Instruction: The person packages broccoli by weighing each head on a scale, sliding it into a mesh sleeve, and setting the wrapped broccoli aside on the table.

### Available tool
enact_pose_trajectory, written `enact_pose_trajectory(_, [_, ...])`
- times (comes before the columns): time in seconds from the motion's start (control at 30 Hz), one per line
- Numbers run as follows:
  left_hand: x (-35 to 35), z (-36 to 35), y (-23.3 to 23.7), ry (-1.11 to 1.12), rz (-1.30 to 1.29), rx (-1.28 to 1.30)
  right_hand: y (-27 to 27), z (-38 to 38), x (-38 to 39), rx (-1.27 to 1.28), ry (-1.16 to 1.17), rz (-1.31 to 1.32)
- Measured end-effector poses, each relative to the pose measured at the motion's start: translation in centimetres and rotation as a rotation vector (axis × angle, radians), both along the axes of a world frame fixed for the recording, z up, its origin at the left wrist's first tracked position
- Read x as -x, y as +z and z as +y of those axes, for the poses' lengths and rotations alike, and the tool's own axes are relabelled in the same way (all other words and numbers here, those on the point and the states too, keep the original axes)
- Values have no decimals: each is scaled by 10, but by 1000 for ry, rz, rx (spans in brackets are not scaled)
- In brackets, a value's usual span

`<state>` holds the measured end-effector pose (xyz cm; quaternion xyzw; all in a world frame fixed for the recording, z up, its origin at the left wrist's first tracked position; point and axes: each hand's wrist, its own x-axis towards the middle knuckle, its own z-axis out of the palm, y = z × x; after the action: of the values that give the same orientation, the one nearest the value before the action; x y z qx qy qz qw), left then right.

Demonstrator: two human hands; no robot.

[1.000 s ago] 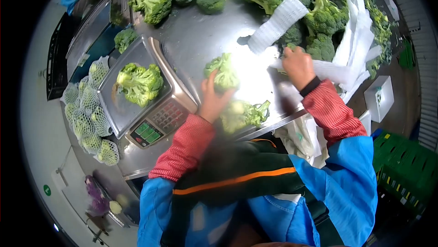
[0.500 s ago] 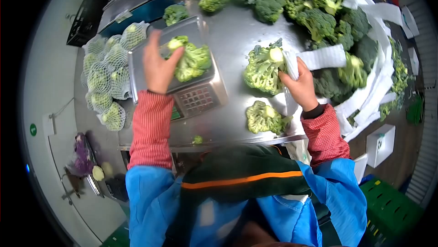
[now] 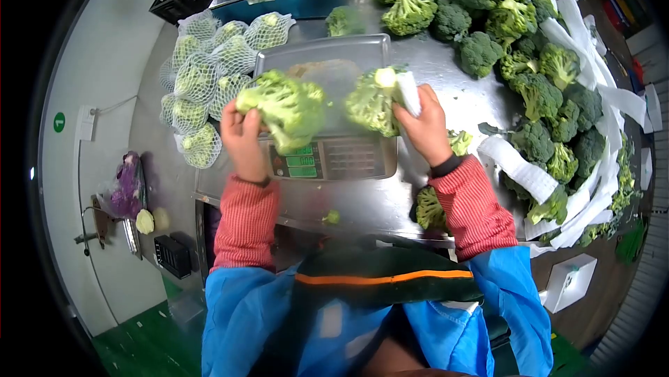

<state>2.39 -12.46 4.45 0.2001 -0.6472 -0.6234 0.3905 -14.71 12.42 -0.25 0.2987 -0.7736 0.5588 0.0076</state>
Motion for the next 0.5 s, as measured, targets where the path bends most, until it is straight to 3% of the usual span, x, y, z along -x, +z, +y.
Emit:
enact_pose_trajectory(0.07, [-27, 0, 8, 32, -6, 27, -9, -20, -1, -171, 14, 43])
enact_pose_trajectory(0.2, [-64, 29, 14, -165, -171, 36, -5, -13, -1, -93, 45, 3])
enact_pose_trajectory(0.23, [-68, 41, 5, -247, -170, -63, -7, -1, 3, -71, 22, 17])
enact_pose_trajectory(0.33, [-65, 83, -7, -503, -345, -177, -2, 34, 7, 35, -88, -392])
enact_pose_trajectory(0.4, [-51, 110, -30, -597, -378, -80, -1, 59, 4, -80, -167, -366])
enact_pose_trajectory(0.5, [-20, 151, -24, -597, -370, 78, -13, 94, 1, -145, -178, -276])
